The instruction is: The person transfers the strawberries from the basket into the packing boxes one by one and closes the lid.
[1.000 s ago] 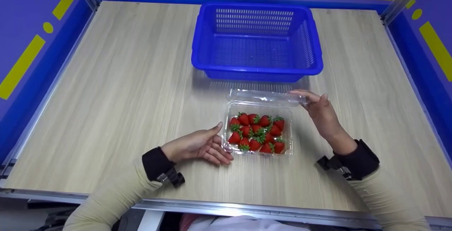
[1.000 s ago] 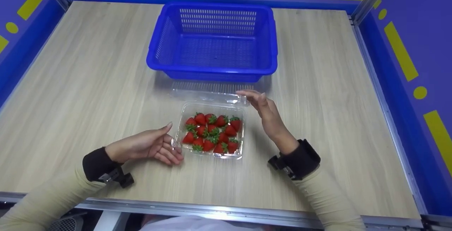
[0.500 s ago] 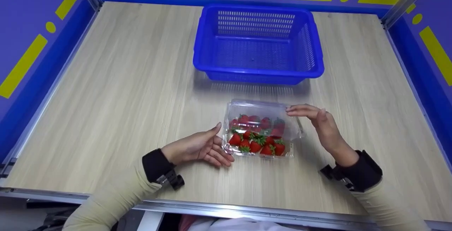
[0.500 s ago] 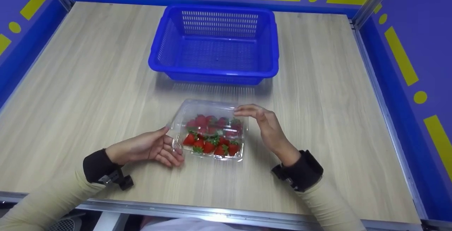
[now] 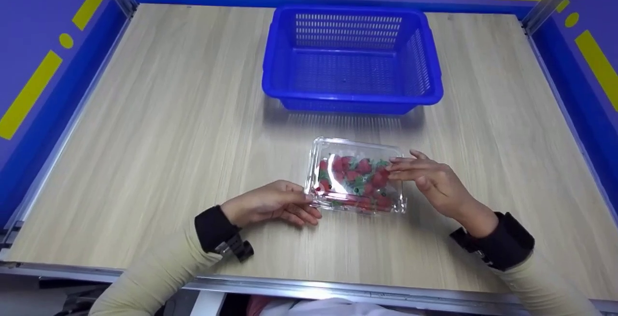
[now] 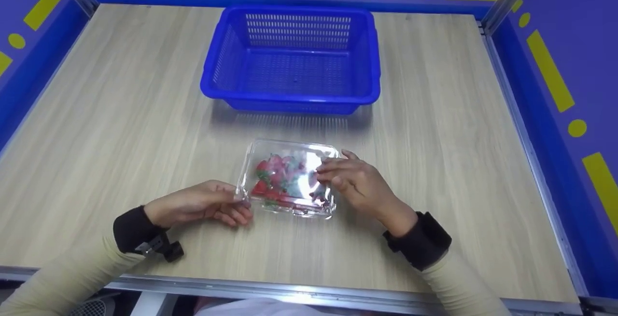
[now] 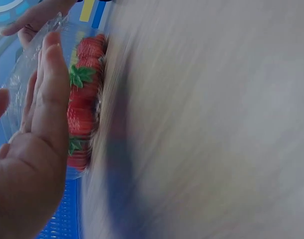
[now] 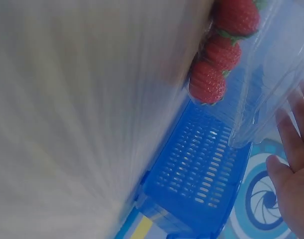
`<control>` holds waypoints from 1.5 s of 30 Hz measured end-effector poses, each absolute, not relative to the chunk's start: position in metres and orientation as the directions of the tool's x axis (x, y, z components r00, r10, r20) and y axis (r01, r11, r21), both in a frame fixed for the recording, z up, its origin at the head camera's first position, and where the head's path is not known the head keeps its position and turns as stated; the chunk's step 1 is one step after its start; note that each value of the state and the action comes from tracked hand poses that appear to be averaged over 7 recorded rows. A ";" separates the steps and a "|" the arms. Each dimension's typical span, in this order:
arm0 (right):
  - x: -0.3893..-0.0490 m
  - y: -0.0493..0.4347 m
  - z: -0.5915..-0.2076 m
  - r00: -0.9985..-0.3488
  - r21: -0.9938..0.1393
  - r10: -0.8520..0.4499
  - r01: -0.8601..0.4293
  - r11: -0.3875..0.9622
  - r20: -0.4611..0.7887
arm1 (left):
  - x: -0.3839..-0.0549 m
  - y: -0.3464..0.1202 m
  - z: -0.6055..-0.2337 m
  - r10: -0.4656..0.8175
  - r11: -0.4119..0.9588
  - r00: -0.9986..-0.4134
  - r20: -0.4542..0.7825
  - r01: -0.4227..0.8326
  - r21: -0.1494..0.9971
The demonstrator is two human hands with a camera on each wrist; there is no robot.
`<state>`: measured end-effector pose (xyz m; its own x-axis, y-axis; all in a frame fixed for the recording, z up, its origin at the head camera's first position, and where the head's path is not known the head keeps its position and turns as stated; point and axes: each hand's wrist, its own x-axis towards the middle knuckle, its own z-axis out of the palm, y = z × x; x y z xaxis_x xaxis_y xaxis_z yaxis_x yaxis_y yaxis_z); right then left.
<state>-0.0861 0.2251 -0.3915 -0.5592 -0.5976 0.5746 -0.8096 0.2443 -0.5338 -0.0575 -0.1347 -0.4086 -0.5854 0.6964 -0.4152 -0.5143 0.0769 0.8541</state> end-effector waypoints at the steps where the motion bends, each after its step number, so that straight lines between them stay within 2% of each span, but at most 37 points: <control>1: -0.087 0.226 -0.391 -0.556 -0.514 -0.607 -0.816 0.266 0.568 | -0.058 -0.134 -0.408 0.686 0.073 -0.598 -0.414 -0.509 0.858; 5: -0.092 0.226 -0.388 -0.570 -0.472 -0.629 -0.813 0.341 0.529 | -0.058 -0.129 -0.405 0.610 0.044 -0.667 -0.429 -0.512 0.858; 12: -0.099 0.220 -0.380 -0.648 -0.443 -0.632 -0.758 0.479 0.425 | -0.059 -0.119 -0.405 0.475 -0.021 -0.765 -0.435 -0.505 0.863; 22: -0.109 0.205 -0.375 -0.711 -0.303 -0.647 -0.703 0.644 0.275 | -0.067 -0.110 -0.404 0.392 -0.049 -0.816 -0.425 -0.480 0.876; 29: -0.115 0.202 -0.371 -0.749 -0.303 -0.633 -0.660 0.688 0.195 | -0.076 -0.110 -0.401 0.374 -0.065 -0.824 -0.426 -0.481 0.874; 35: -0.115 0.200 -0.372 -0.765 -0.361 -0.616 -0.637 0.681 0.187 | -0.078 -0.111 -0.402 0.361 -0.069 -0.832 -0.420 -0.473 0.878; 38: -0.115 0.199 -0.373 -0.786 -0.428 -0.590 -0.604 0.672 0.185 | -0.078 -0.111 -0.403 0.356 -0.067 -0.836 -0.418 -0.469 0.881; 41: -0.113 0.201 -0.372 -0.843 -0.572 -0.513 -0.504 0.647 0.163 | -0.077 -0.111 -0.402 0.360 -0.061 -0.834 -0.418 -0.468 0.882; 45: -0.108 0.213 -0.367 -0.919 -0.793 -0.392 -0.269 0.546 0.042 | -0.078 -0.111 -0.401 0.370 -0.050 -0.825 -0.426 -0.476 0.878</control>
<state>-0.1083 0.2132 -0.3672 -0.9189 -0.3922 0.0415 -0.2690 0.5463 -0.7932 -0.0777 -0.1114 -0.4010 -0.8253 0.3703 -0.4263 -0.4762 -0.0505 0.8779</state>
